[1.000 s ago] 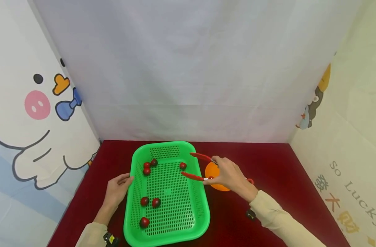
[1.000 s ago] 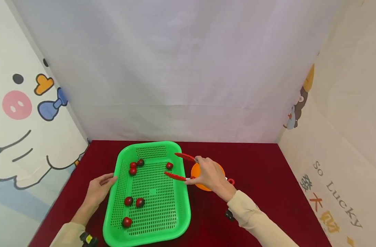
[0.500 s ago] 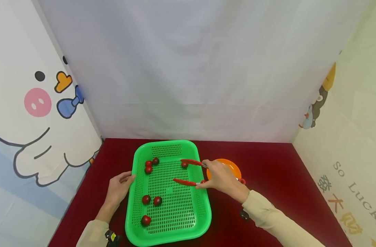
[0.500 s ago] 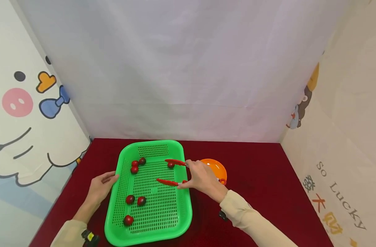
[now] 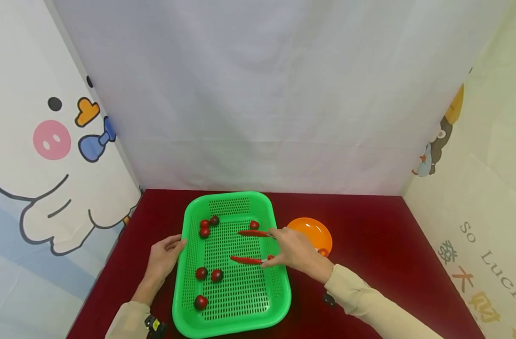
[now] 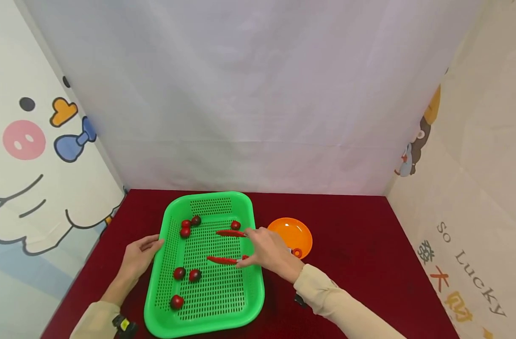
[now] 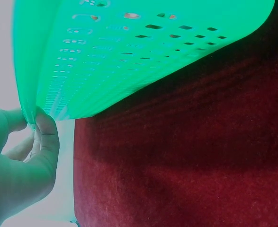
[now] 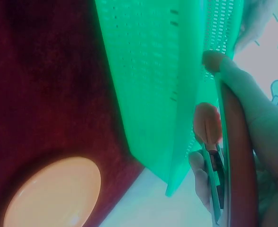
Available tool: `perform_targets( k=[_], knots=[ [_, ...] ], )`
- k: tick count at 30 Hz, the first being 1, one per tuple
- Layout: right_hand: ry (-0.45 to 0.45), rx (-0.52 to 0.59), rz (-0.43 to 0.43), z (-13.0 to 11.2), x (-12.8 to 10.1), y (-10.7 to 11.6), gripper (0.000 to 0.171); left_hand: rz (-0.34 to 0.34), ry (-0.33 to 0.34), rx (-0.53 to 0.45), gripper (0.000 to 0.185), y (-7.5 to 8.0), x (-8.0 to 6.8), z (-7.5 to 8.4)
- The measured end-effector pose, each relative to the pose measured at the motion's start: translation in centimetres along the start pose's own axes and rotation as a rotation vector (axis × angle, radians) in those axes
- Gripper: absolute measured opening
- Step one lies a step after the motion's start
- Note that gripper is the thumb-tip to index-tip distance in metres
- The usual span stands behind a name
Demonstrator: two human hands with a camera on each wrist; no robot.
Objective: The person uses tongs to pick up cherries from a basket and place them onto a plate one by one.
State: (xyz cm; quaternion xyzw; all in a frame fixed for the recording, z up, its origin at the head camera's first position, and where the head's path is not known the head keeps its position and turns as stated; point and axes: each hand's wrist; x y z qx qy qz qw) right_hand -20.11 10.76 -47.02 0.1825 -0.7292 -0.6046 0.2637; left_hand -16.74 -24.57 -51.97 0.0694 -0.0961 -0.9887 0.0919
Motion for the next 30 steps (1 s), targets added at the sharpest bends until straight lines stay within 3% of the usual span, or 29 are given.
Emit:
perform_targets(
  k=[17,30],
  knots=[
    [0.111,0.066,-0.080,-2.2,0.6,-1.5,0.074,0.000,-0.019,0.011,0.047,0.0,-0.2,-0.1],
    [0.203,-0.001,-0.130,-4.0,1.8,-1.5,0.057,0.000,-0.020,-0.009,0.045,0.0,-0.2,0.1]
  ],
)
Point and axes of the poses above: each hand's wrist, its own x-axis towards the middle knuckle, its own y-axis out of the back of the hand, z = x × y, and after that the axes turned 11 degrees about -x, right-handed
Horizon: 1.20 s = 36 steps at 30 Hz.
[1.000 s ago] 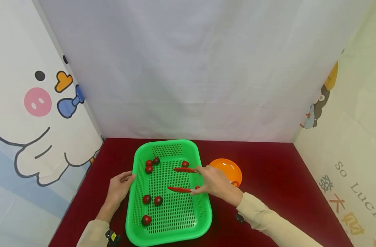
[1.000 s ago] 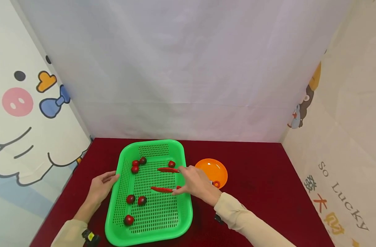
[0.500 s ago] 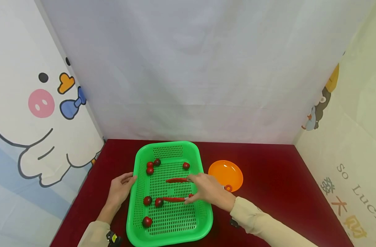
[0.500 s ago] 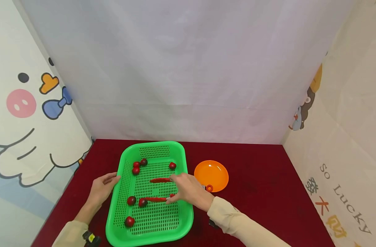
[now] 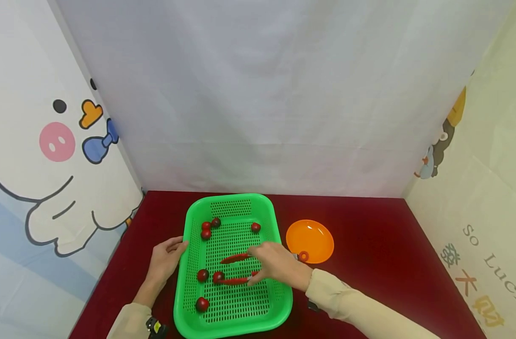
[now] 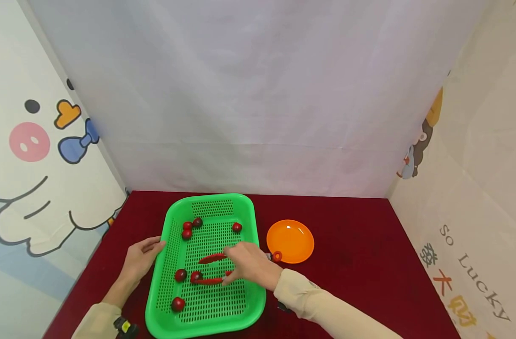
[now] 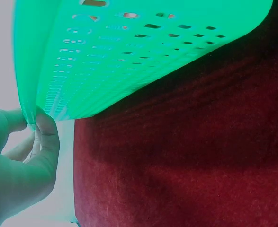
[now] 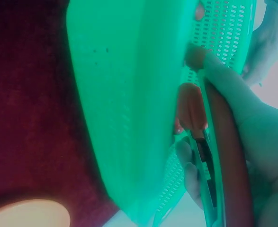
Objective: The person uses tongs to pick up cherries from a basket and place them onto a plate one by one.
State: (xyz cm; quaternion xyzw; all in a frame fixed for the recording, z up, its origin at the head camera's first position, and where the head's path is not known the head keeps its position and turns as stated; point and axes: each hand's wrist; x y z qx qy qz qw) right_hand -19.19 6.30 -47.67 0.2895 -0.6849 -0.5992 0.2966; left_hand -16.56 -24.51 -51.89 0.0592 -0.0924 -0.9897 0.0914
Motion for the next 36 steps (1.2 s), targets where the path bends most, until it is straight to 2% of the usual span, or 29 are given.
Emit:
perform_targets(
  k=[6,14,36],
  knots=[
    [0.011,-0.055,-0.034,-0.6,0.6,0.1,0.050,0.009,0.005,0.017,0.043,0.0,0.0,0.0],
    [0.005,-0.123,-0.081,-1.1,1.3,-0.2,0.050,0.012,0.003,0.014,0.041,-0.1,0.1,-0.1],
    [0.008,-0.100,-0.094,-1.6,1.8,-1.1,0.043,0.013,0.013,0.021,0.043,0.0,0.1,0.0]
  ],
)
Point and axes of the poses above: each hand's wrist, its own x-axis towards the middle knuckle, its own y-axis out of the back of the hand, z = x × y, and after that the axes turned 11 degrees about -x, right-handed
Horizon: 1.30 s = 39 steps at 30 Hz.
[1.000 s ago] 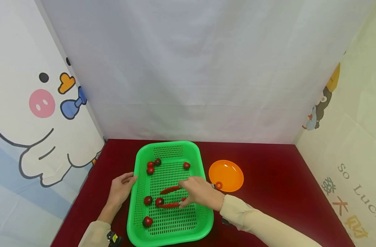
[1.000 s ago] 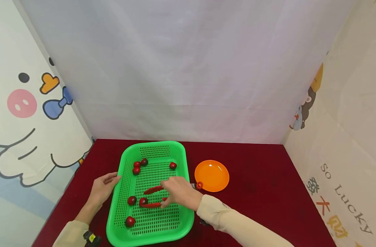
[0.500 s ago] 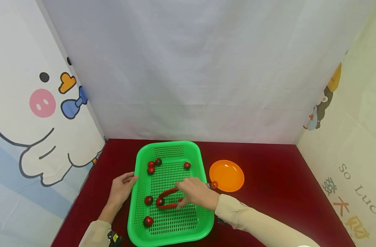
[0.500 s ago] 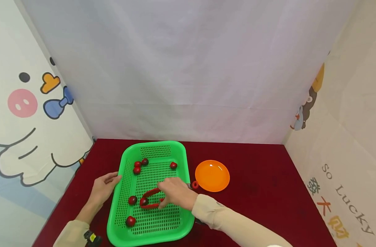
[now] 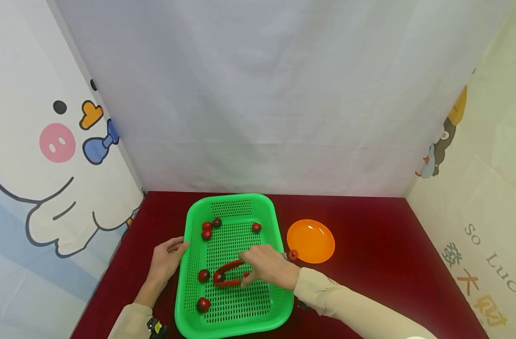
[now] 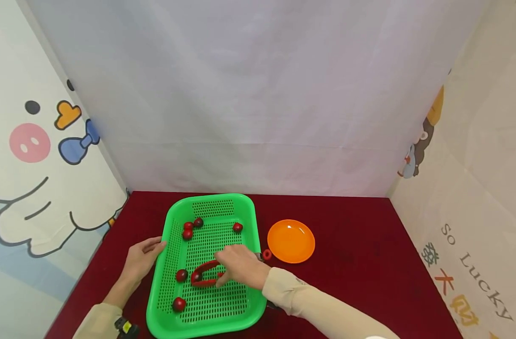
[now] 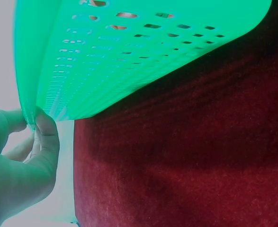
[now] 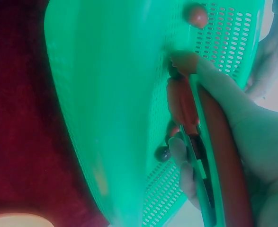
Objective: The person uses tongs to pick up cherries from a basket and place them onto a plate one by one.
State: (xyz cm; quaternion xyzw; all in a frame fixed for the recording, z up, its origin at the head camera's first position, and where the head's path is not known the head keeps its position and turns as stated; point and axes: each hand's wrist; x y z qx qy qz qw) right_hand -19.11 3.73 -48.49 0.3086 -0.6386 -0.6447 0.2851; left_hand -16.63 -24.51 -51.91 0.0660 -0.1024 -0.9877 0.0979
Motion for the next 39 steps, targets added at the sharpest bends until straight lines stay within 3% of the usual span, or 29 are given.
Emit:
perform_targets(
  k=[12,39],
  knots=[
    [0.009,0.025,0.069,0.8,-0.9,-0.1,0.043,-0.006,-0.003,-0.005,0.043,0.0,-0.1,0.0],
    [-0.072,0.113,0.159,3.6,-3.8,0.2,0.047,0.000,0.003,-0.008,0.042,-0.1,-0.1,0.1]
  ],
)
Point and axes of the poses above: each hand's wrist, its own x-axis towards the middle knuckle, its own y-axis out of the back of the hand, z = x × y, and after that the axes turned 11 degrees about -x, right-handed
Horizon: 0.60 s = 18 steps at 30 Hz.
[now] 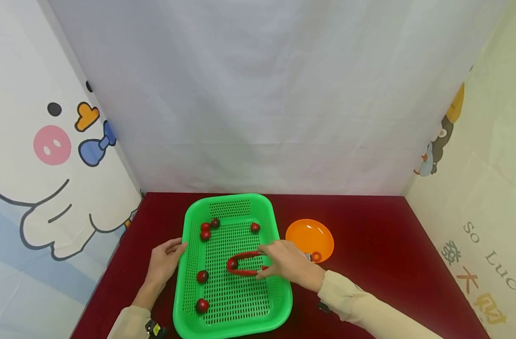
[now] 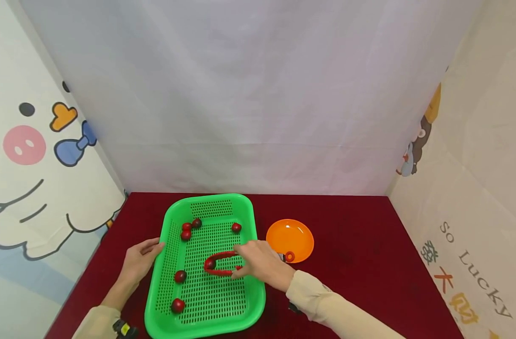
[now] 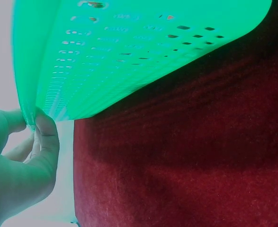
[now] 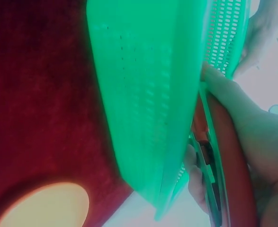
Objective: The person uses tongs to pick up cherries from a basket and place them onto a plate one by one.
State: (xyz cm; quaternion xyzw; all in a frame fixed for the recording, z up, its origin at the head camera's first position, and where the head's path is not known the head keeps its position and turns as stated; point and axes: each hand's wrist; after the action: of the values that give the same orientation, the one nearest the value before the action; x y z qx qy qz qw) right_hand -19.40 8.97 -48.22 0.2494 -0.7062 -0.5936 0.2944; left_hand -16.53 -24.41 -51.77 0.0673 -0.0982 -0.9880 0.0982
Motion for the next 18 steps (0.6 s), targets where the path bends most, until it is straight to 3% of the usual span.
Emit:
perform_targets(
  k=[18],
  knots=[
    [-0.108,0.053,0.174,1.9,-2.3,0.9,0.057,0.000,-0.005,-0.004,0.043,0.0,0.0,-0.2]
  ],
)
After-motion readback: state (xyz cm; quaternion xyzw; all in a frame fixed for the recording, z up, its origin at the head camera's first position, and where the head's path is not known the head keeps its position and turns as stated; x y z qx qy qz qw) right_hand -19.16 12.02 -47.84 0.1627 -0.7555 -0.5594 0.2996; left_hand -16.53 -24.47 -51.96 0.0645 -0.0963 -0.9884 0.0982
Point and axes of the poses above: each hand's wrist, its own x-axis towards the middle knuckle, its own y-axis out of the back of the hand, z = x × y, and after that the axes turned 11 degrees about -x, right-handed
